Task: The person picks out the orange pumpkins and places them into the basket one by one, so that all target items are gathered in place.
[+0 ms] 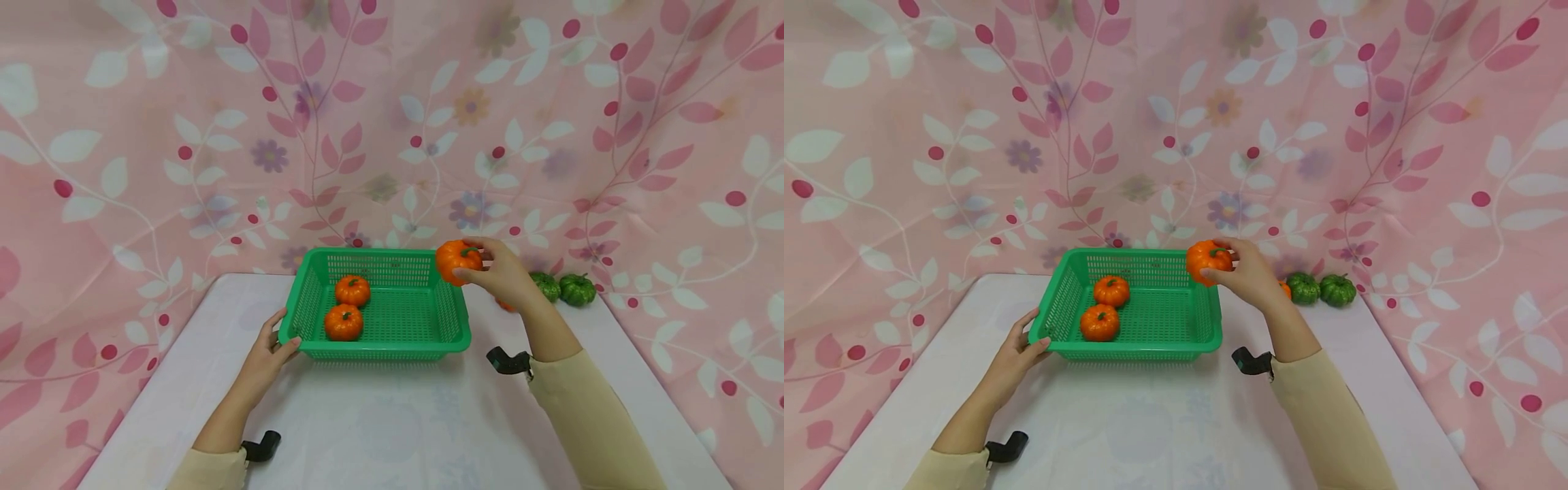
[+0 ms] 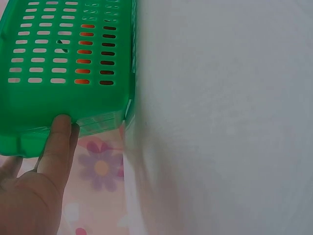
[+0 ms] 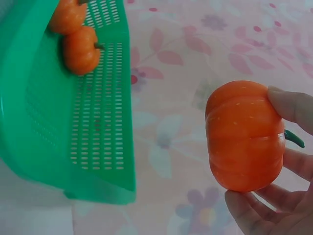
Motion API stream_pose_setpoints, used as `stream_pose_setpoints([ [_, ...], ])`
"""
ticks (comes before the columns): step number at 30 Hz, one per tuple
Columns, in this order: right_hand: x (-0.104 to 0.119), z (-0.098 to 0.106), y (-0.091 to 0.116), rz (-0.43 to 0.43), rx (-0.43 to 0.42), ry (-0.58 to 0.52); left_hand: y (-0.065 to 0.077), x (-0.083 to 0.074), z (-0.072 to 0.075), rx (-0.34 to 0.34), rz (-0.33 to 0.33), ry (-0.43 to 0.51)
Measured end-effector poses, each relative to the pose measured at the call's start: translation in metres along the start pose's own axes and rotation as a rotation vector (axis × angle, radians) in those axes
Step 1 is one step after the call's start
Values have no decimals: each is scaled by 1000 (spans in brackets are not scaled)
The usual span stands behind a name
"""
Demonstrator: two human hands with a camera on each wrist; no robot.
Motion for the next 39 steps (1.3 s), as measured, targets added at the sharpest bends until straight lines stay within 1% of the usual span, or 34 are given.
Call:
stream_pose_setpoints([
  [4, 4, -10, -9, -2, 23, -5, -1, 2, 1, -1, 8, -4],
  [10, 7, -25, -24, 40, 66, -5, -2, 4, 1, 0, 16, -1],
  [15, 5, -38, -34, 60, 109, 7, -3, 4, 1, -2, 12, -2],
  [20, 3, -48, -44, 62, 131, 37, -2, 4, 1, -2, 4, -3],
  [24, 3, -56, -51, 66, 161, 33, -2, 4, 1, -1, -3, -6],
  [26, 2, -61, -54, 63, 175, 29, -2, 5, 0, -2, 0, -6],
  [32, -1, -77, -65, 56, 213, 62, -1, 3, 0, -5, 10, 5],
  [39, -6, -90, -76, 14, 249, 105, -1, 2, 0, -7, 13, 10],
])
Point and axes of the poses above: each hand's wrist, its own y-axis away from the middle knuckle, its own z-axis out of the back of the hand, x = y × z, the point moved 3 cm from there along -y, towards the middle knuckle, and after that the axes turned 8 degrees about -x, right-handed, at the moved point
